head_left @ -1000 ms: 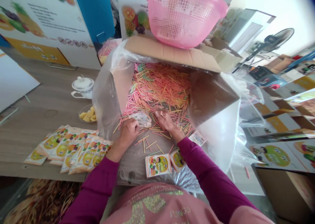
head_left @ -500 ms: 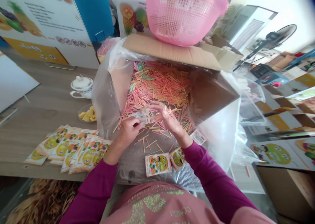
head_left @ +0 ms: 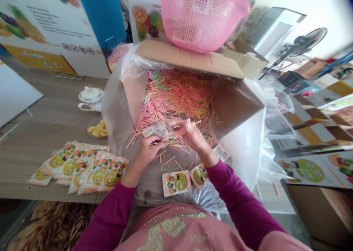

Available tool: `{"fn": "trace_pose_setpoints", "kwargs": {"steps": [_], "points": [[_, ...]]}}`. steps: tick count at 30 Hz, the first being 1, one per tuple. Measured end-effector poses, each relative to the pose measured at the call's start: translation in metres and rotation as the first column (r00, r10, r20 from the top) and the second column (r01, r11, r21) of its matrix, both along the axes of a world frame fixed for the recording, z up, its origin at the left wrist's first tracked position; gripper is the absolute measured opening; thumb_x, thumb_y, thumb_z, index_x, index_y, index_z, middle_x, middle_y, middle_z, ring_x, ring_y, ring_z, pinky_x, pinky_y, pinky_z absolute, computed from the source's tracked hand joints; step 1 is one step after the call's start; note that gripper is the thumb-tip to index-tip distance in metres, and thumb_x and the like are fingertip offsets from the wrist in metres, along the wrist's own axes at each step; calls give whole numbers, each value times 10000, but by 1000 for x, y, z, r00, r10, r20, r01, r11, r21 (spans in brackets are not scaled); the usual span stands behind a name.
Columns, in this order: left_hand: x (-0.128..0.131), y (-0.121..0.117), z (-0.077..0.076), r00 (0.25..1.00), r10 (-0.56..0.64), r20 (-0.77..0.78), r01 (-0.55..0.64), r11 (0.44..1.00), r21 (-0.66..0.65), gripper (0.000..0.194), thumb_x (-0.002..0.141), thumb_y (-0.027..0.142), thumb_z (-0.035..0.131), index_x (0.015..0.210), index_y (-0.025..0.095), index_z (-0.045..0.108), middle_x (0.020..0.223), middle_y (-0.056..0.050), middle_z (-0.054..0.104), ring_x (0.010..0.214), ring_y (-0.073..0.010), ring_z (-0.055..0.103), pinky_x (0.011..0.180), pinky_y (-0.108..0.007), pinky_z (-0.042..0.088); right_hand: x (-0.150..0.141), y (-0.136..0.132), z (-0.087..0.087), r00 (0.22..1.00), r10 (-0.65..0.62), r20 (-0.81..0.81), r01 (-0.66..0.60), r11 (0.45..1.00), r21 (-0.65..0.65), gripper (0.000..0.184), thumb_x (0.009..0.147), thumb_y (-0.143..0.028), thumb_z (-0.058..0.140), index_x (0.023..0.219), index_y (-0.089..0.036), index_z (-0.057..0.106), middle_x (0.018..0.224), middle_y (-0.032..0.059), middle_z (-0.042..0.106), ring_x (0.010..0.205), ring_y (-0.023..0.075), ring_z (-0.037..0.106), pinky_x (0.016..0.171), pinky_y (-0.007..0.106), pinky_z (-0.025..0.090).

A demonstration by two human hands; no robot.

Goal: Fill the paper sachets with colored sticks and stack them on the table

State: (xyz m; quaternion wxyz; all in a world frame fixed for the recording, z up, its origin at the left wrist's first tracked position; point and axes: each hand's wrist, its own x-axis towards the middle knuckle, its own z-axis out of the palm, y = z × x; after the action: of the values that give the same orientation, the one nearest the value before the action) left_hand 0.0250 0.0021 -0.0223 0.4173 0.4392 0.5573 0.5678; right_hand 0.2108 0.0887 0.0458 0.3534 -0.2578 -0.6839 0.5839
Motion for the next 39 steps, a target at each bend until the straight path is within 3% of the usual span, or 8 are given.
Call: {"fn": "trace_pose_setpoints", "kwargs": {"steps": [7,12,18,23,26,33,36,39], "points": [[5,-3,4,1000,6,-1,-6,1000,24,255,642,419,955,681,216,806,620,16,706,585,-135,587,580,-265,489,1,-9,22,993,43,106,-61,983,174,738,1066,-823,376,1091,-284,880,1336,94,754,1426,309,614,1279,484,463],[13,-4,4,992,-21,128,15,999,52,293,655,456,980,746,223,829,730,1,762,697,-163,666,702,-309,574,-11,-8,20,979,178,104,-191,971,145,645,986,-837,581,1140,-279,863,1288,79,790,1309,312,701,1211,527,520],[19,-6,2,931,-28,364,48,998,-47,436,607,534,1025,818,200,840,823,-32,811,784,-203,747,826,-404,658,-4,-8,10,997,-9,-71,9,1000,7,727,978,-814,614,1477,-293,711,1399,116,766,1288,314,718,1036,493,626],[21,-14,5,885,-5,465,45,996,-74,478,596,538,1039,860,189,845,895,-52,839,819,-216,771,846,-415,671,6,-21,-1,995,-35,89,12,971,240,575,1092,-702,520,1486,-329,712,1483,88,729,1397,291,662,1206,519,523],[24,-27,5,924,-8,382,32,998,-54,452,629,534,1017,869,189,853,879,-53,837,810,-214,759,853,-391,651,8,-32,-11,974,37,223,-125,909,397,503,1143,-604,476,1445,-307,747,1410,112,766,1349,297,686,1204,546,514],[14,-82,12,994,106,23,-105,993,-48,411,936,610,738,863,214,823,827,-39,800,765,-205,716,742,-319,599,-4,-53,-25,942,198,269,-299,859,415,500,1118,-555,562,1564,-345,645,1454,110,716,1336,292,680,1132,490,573],[2,-103,20,948,193,-253,-188,981,46,321,995,500,680,888,234,825,794,-33,787,757,-207,721,724,-304,590,-19,-63,-33,952,149,266,-251,878,407,273,1104,-419,614,1207,-284,828,1069,88,811,1021,257,764,954,414,625],[-8,-119,23,888,183,-422,-145,982,120,213,982,414,694,926,266,838,829,-31,812,769,-214,757,722,-301,605,-38,-74,-43,959,163,231,-250,871,422,233,1059,-254,646,900,-244,816,820,49,798,826,219,760,861,350,613]]}}
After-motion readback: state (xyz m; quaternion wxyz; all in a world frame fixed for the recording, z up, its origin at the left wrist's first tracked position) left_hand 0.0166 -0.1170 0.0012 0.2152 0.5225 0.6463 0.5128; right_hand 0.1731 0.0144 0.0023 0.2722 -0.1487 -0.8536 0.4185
